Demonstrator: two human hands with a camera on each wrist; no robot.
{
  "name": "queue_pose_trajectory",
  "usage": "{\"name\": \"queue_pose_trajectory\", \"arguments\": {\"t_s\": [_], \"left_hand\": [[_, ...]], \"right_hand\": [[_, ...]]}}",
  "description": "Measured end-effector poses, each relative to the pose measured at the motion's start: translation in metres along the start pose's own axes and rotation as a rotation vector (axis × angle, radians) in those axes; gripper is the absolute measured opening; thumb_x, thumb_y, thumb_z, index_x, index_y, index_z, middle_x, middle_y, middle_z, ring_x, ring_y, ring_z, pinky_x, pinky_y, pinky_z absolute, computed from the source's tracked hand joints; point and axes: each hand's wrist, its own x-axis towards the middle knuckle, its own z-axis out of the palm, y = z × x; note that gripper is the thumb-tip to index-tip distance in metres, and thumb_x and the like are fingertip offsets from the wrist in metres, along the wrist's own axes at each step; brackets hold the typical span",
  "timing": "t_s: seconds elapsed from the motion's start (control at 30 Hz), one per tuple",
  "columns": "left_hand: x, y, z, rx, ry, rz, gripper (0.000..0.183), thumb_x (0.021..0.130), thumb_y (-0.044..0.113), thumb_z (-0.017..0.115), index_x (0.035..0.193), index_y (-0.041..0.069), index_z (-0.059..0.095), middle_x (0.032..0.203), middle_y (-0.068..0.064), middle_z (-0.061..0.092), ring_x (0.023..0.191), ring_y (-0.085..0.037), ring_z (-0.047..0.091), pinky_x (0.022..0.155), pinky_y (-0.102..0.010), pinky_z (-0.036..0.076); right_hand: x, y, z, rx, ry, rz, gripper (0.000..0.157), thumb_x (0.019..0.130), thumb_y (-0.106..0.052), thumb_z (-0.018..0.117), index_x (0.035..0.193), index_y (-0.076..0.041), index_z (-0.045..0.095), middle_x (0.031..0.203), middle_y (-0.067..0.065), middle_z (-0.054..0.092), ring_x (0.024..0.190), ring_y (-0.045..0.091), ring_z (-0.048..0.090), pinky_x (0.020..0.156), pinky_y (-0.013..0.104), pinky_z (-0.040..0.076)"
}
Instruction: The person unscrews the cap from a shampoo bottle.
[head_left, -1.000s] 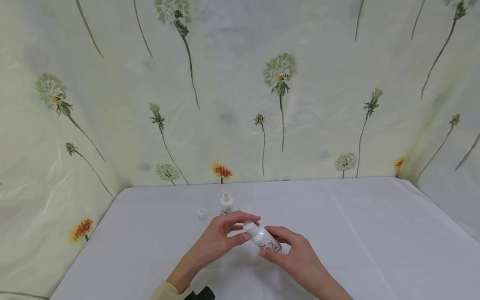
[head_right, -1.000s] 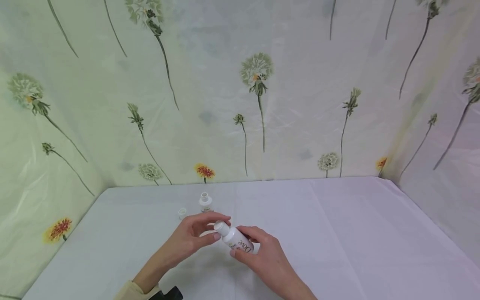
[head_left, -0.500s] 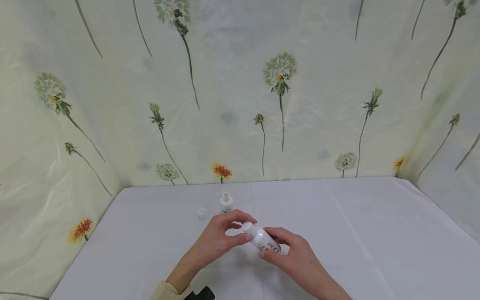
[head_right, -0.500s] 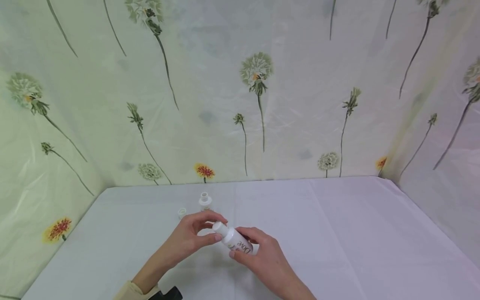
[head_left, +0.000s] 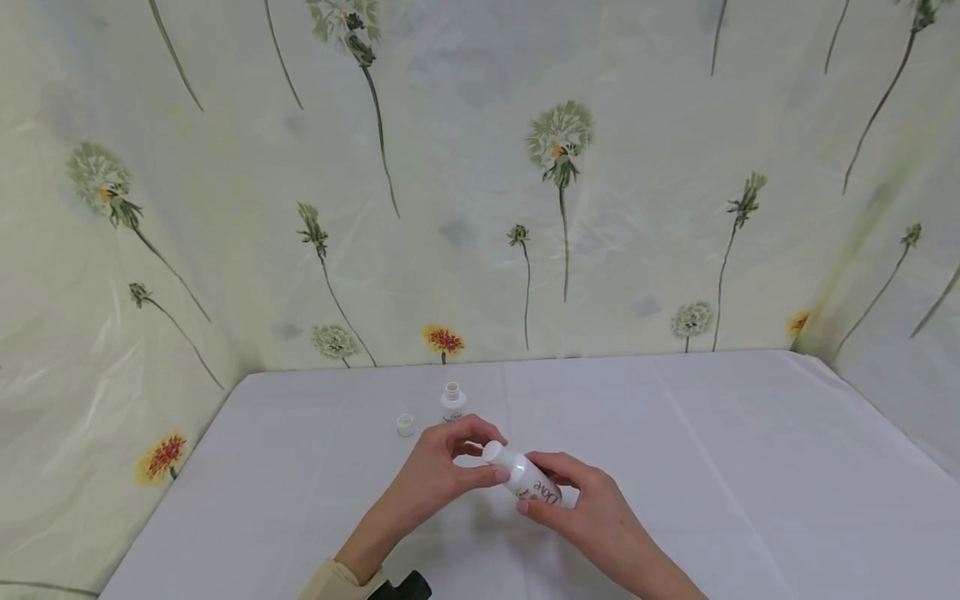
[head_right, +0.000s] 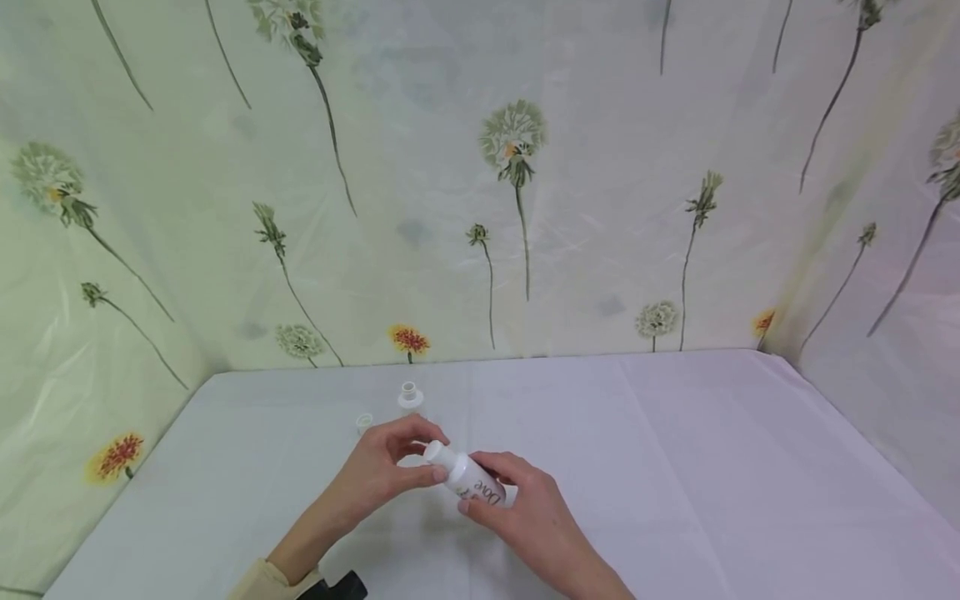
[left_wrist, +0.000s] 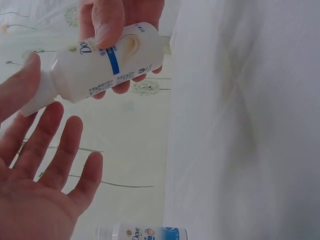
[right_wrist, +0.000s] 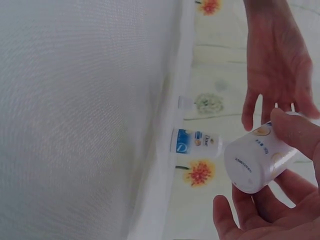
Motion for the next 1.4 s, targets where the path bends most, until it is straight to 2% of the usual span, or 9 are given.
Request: {"name": "queue_pose_trajectory", "arguments": {"t_s": [0.1, 0.23, 0.4, 0.6, 0.77, 0.97, 1.4], "left_hand": [[0.000, -0.001, 0.000, -0.003, 0.005, 0.001, 0.027, 0.079, 0.021, 0.084, 0.099, 0.014, 0.068, 0.097, 0.003, 0.067, 0.097, -0.018, 0.059, 0.093, -0.046, 0.047], [0.000, -0.003, -0.001, -0.012, -0.005, -0.007, 0.028, 0.079, 0.021, 0.084, 0.097, 0.017, 0.063, 0.098, 0.001, 0.064, 0.095, -0.020, 0.059, 0.090, -0.047, 0.049], [0.000, -0.002, -0.003, -0.012, -0.050, -0.004, 0.035, 0.079, 0.018, 0.084, 0.104, 0.018, 0.059, 0.105, -0.001, 0.060, 0.100, -0.020, 0.058, 0.090, -0.045, 0.049], [-0.001, 0.000, -0.007, -0.064, -0.136, 0.098, 0.042, 0.085, 0.008, 0.076, 0.123, 0.020, 0.062, 0.128, 0.001, 0.060, 0.120, -0.020, 0.054, 0.095, -0.049, 0.046], [-0.001, -0.001, -0.008, -0.093, -0.188, 0.162, 0.037, 0.089, -0.004, 0.065, 0.121, 0.015, 0.066, 0.128, 0.000, 0.062, 0.123, -0.021, 0.052, 0.096, -0.048, 0.046], [-0.002, -0.001, -0.009, -0.055, -0.181, 0.152, 0.034, 0.092, -0.004, 0.061, 0.119, 0.014, 0.068, 0.118, 0.001, 0.066, 0.115, -0.020, 0.056, 0.095, -0.044, 0.047], [0.000, -0.001, -0.012, -0.037, -0.119, 0.153, 0.029, 0.091, 0.006, 0.069, 0.119, 0.013, 0.068, 0.116, 0.002, 0.067, 0.112, -0.020, 0.057, 0.094, -0.042, 0.047]], "right_hand": [[0.000, 0.000, 0.001, -0.003, 0.000, -0.002, 0.041, 0.079, -0.027, 0.083, 0.117, -0.026, 0.068, 0.101, -0.005, 0.066, 0.093, 0.022, 0.059, 0.073, 0.029, 0.052], [-0.001, 0.001, 0.001, 0.001, -0.007, -0.003, 0.040, 0.079, -0.028, 0.083, 0.117, -0.027, 0.068, 0.103, -0.005, 0.066, 0.093, 0.021, 0.059, 0.074, 0.029, 0.052], [-0.001, 0.001, 0.001, 0.003, -0.016, -0.004, 0.040, 0.080, -0.030, 0.082, 0.117, -0.027, 0.068, 0.103, -0.005, 0.066, 0.093, 0.021, 0.058, 0.074, 0.029, 0.051], [0.001, -0.001, 0.000, -0.018, -0.005, 0.010, 0.044, 0.080, -0.034, 0.082, 0.119, -0.024, 0.067, 0.103, -0.005, 0.066, 0.094, 0.019, 0.058, 0.074, 0.029, 0.051], [0.002, -0.002, -0.001, -0.027, 0.000, 0.027, 0.047, 0.079, -0.034, 0.082, 0.122, -0.021, 0.067, 0.103, -0.004, 0.066, 0.094, 0.019, 0.058, 0.075, 0.030, 0.051], [0.001, -0.002, -0.001, -0.021, 0.008, 0.024, 0.046, 0.079, -0.032, 0.083, 0.120, -0.021, 0.067, 0.101, -0.003, 0.065, 0.092, 0.019, 0.058, 0.074, 0.030, 0.051], [0.000, 0.000, -0.003, -0.033, 0.006, 0.004, 0.042, 0.079, -0.034, 0.083, 0.117, -0.027, 0.067, 0.101, -0.006, 0.066, 0.094, 0.019, 0.059, 0.076, 0.031, 0.050]]}}
